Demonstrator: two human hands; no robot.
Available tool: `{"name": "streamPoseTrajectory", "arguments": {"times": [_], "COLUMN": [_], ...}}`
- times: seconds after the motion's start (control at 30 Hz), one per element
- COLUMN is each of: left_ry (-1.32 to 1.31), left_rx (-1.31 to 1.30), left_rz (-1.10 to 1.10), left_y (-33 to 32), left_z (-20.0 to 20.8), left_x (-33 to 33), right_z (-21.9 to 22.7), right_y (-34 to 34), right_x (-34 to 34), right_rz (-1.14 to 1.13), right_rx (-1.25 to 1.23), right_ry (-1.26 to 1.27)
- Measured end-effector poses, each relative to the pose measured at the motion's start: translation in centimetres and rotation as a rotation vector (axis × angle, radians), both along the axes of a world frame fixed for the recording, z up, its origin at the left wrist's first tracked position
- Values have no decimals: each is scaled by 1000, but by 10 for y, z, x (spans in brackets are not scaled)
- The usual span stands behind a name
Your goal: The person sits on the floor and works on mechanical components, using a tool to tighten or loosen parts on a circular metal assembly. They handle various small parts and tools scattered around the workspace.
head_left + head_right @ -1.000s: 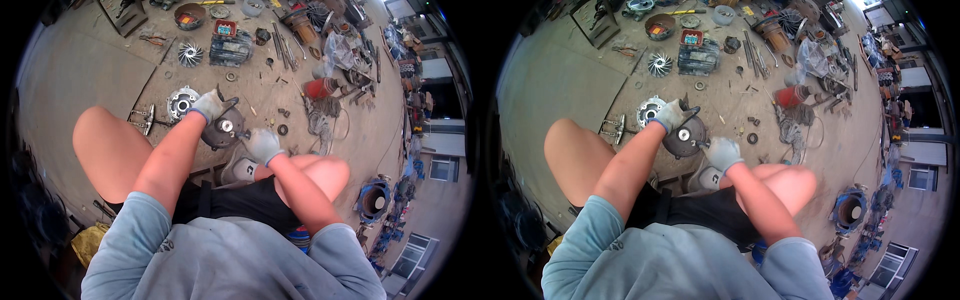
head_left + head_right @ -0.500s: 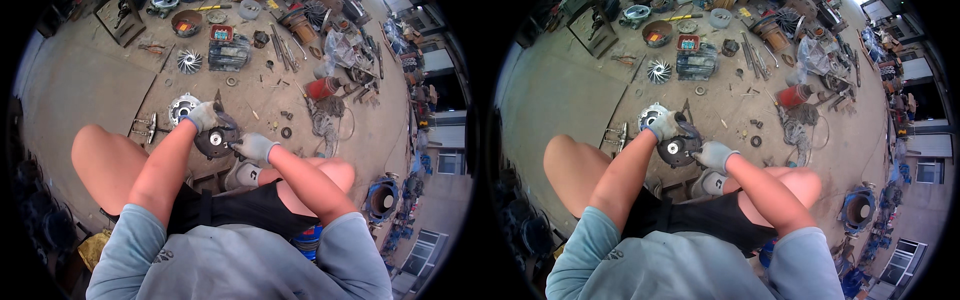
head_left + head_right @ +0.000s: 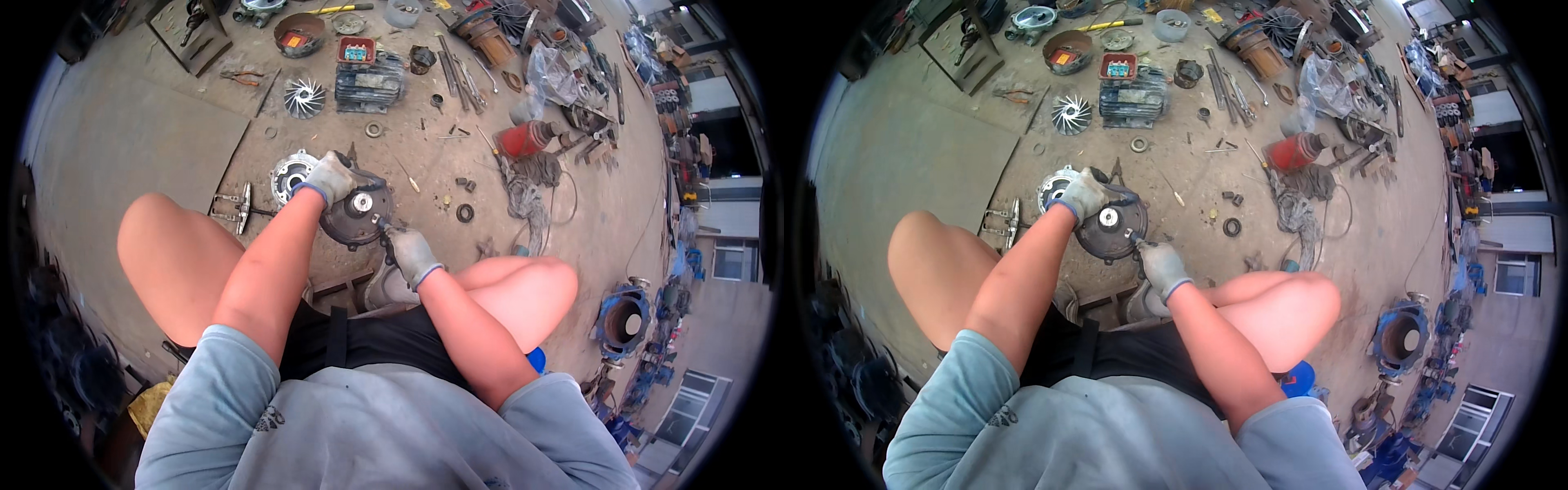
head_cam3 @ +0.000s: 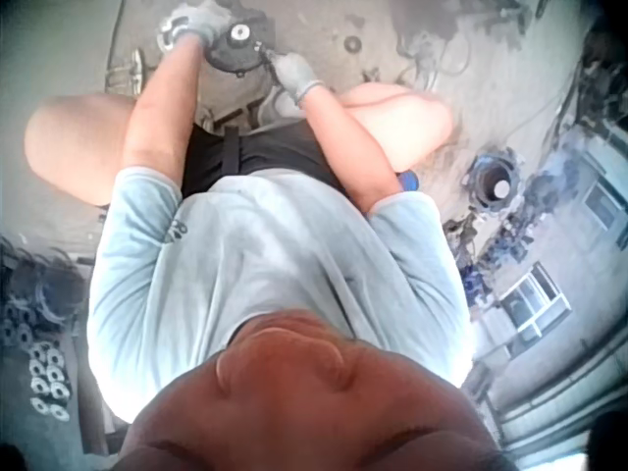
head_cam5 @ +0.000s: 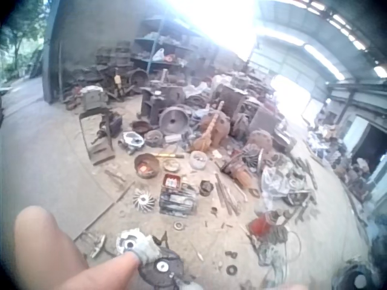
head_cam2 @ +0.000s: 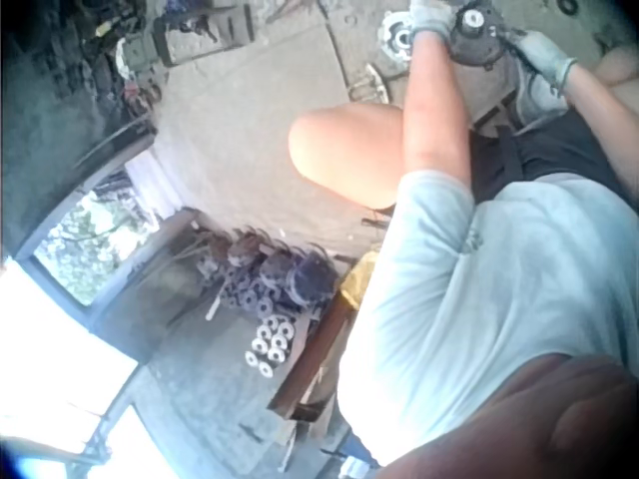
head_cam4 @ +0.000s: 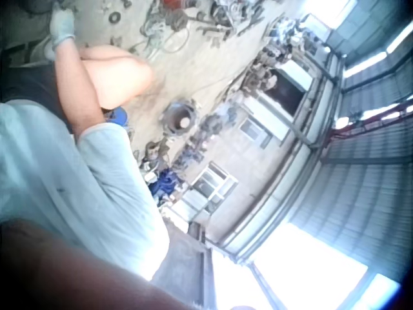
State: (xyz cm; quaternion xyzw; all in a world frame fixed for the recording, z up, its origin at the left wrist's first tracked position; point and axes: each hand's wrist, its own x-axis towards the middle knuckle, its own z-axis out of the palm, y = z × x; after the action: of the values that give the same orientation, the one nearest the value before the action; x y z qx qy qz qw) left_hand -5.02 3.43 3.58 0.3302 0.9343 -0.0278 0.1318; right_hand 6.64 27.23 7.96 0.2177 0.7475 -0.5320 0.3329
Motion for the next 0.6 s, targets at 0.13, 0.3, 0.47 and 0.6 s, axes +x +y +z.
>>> {"name": "streamPoseTrajectory", "arguments": {"times": [0.13, 0.3, 0.47, 0.6], "left_ry": [-99, -18, -157, -132], "left_rx": [-44, -4, 196, 335], "left_rz": [153, 171, 681, 1123], "left_y": [5, 16, -4, -7], "left_z": [10, 53, -11, 27], "left_x": [3, 18, 20, 48], "right_z": [-2, 30, 80, 93], "right_y": [-14, 16, 20, -19], "right_x": [9, -20, -56, -59], "right_rz": [-327, 245, 15, -349], "right_rx": [-199, 148, 146, -389], "right_ry": [5, 59, 468, 725]}}
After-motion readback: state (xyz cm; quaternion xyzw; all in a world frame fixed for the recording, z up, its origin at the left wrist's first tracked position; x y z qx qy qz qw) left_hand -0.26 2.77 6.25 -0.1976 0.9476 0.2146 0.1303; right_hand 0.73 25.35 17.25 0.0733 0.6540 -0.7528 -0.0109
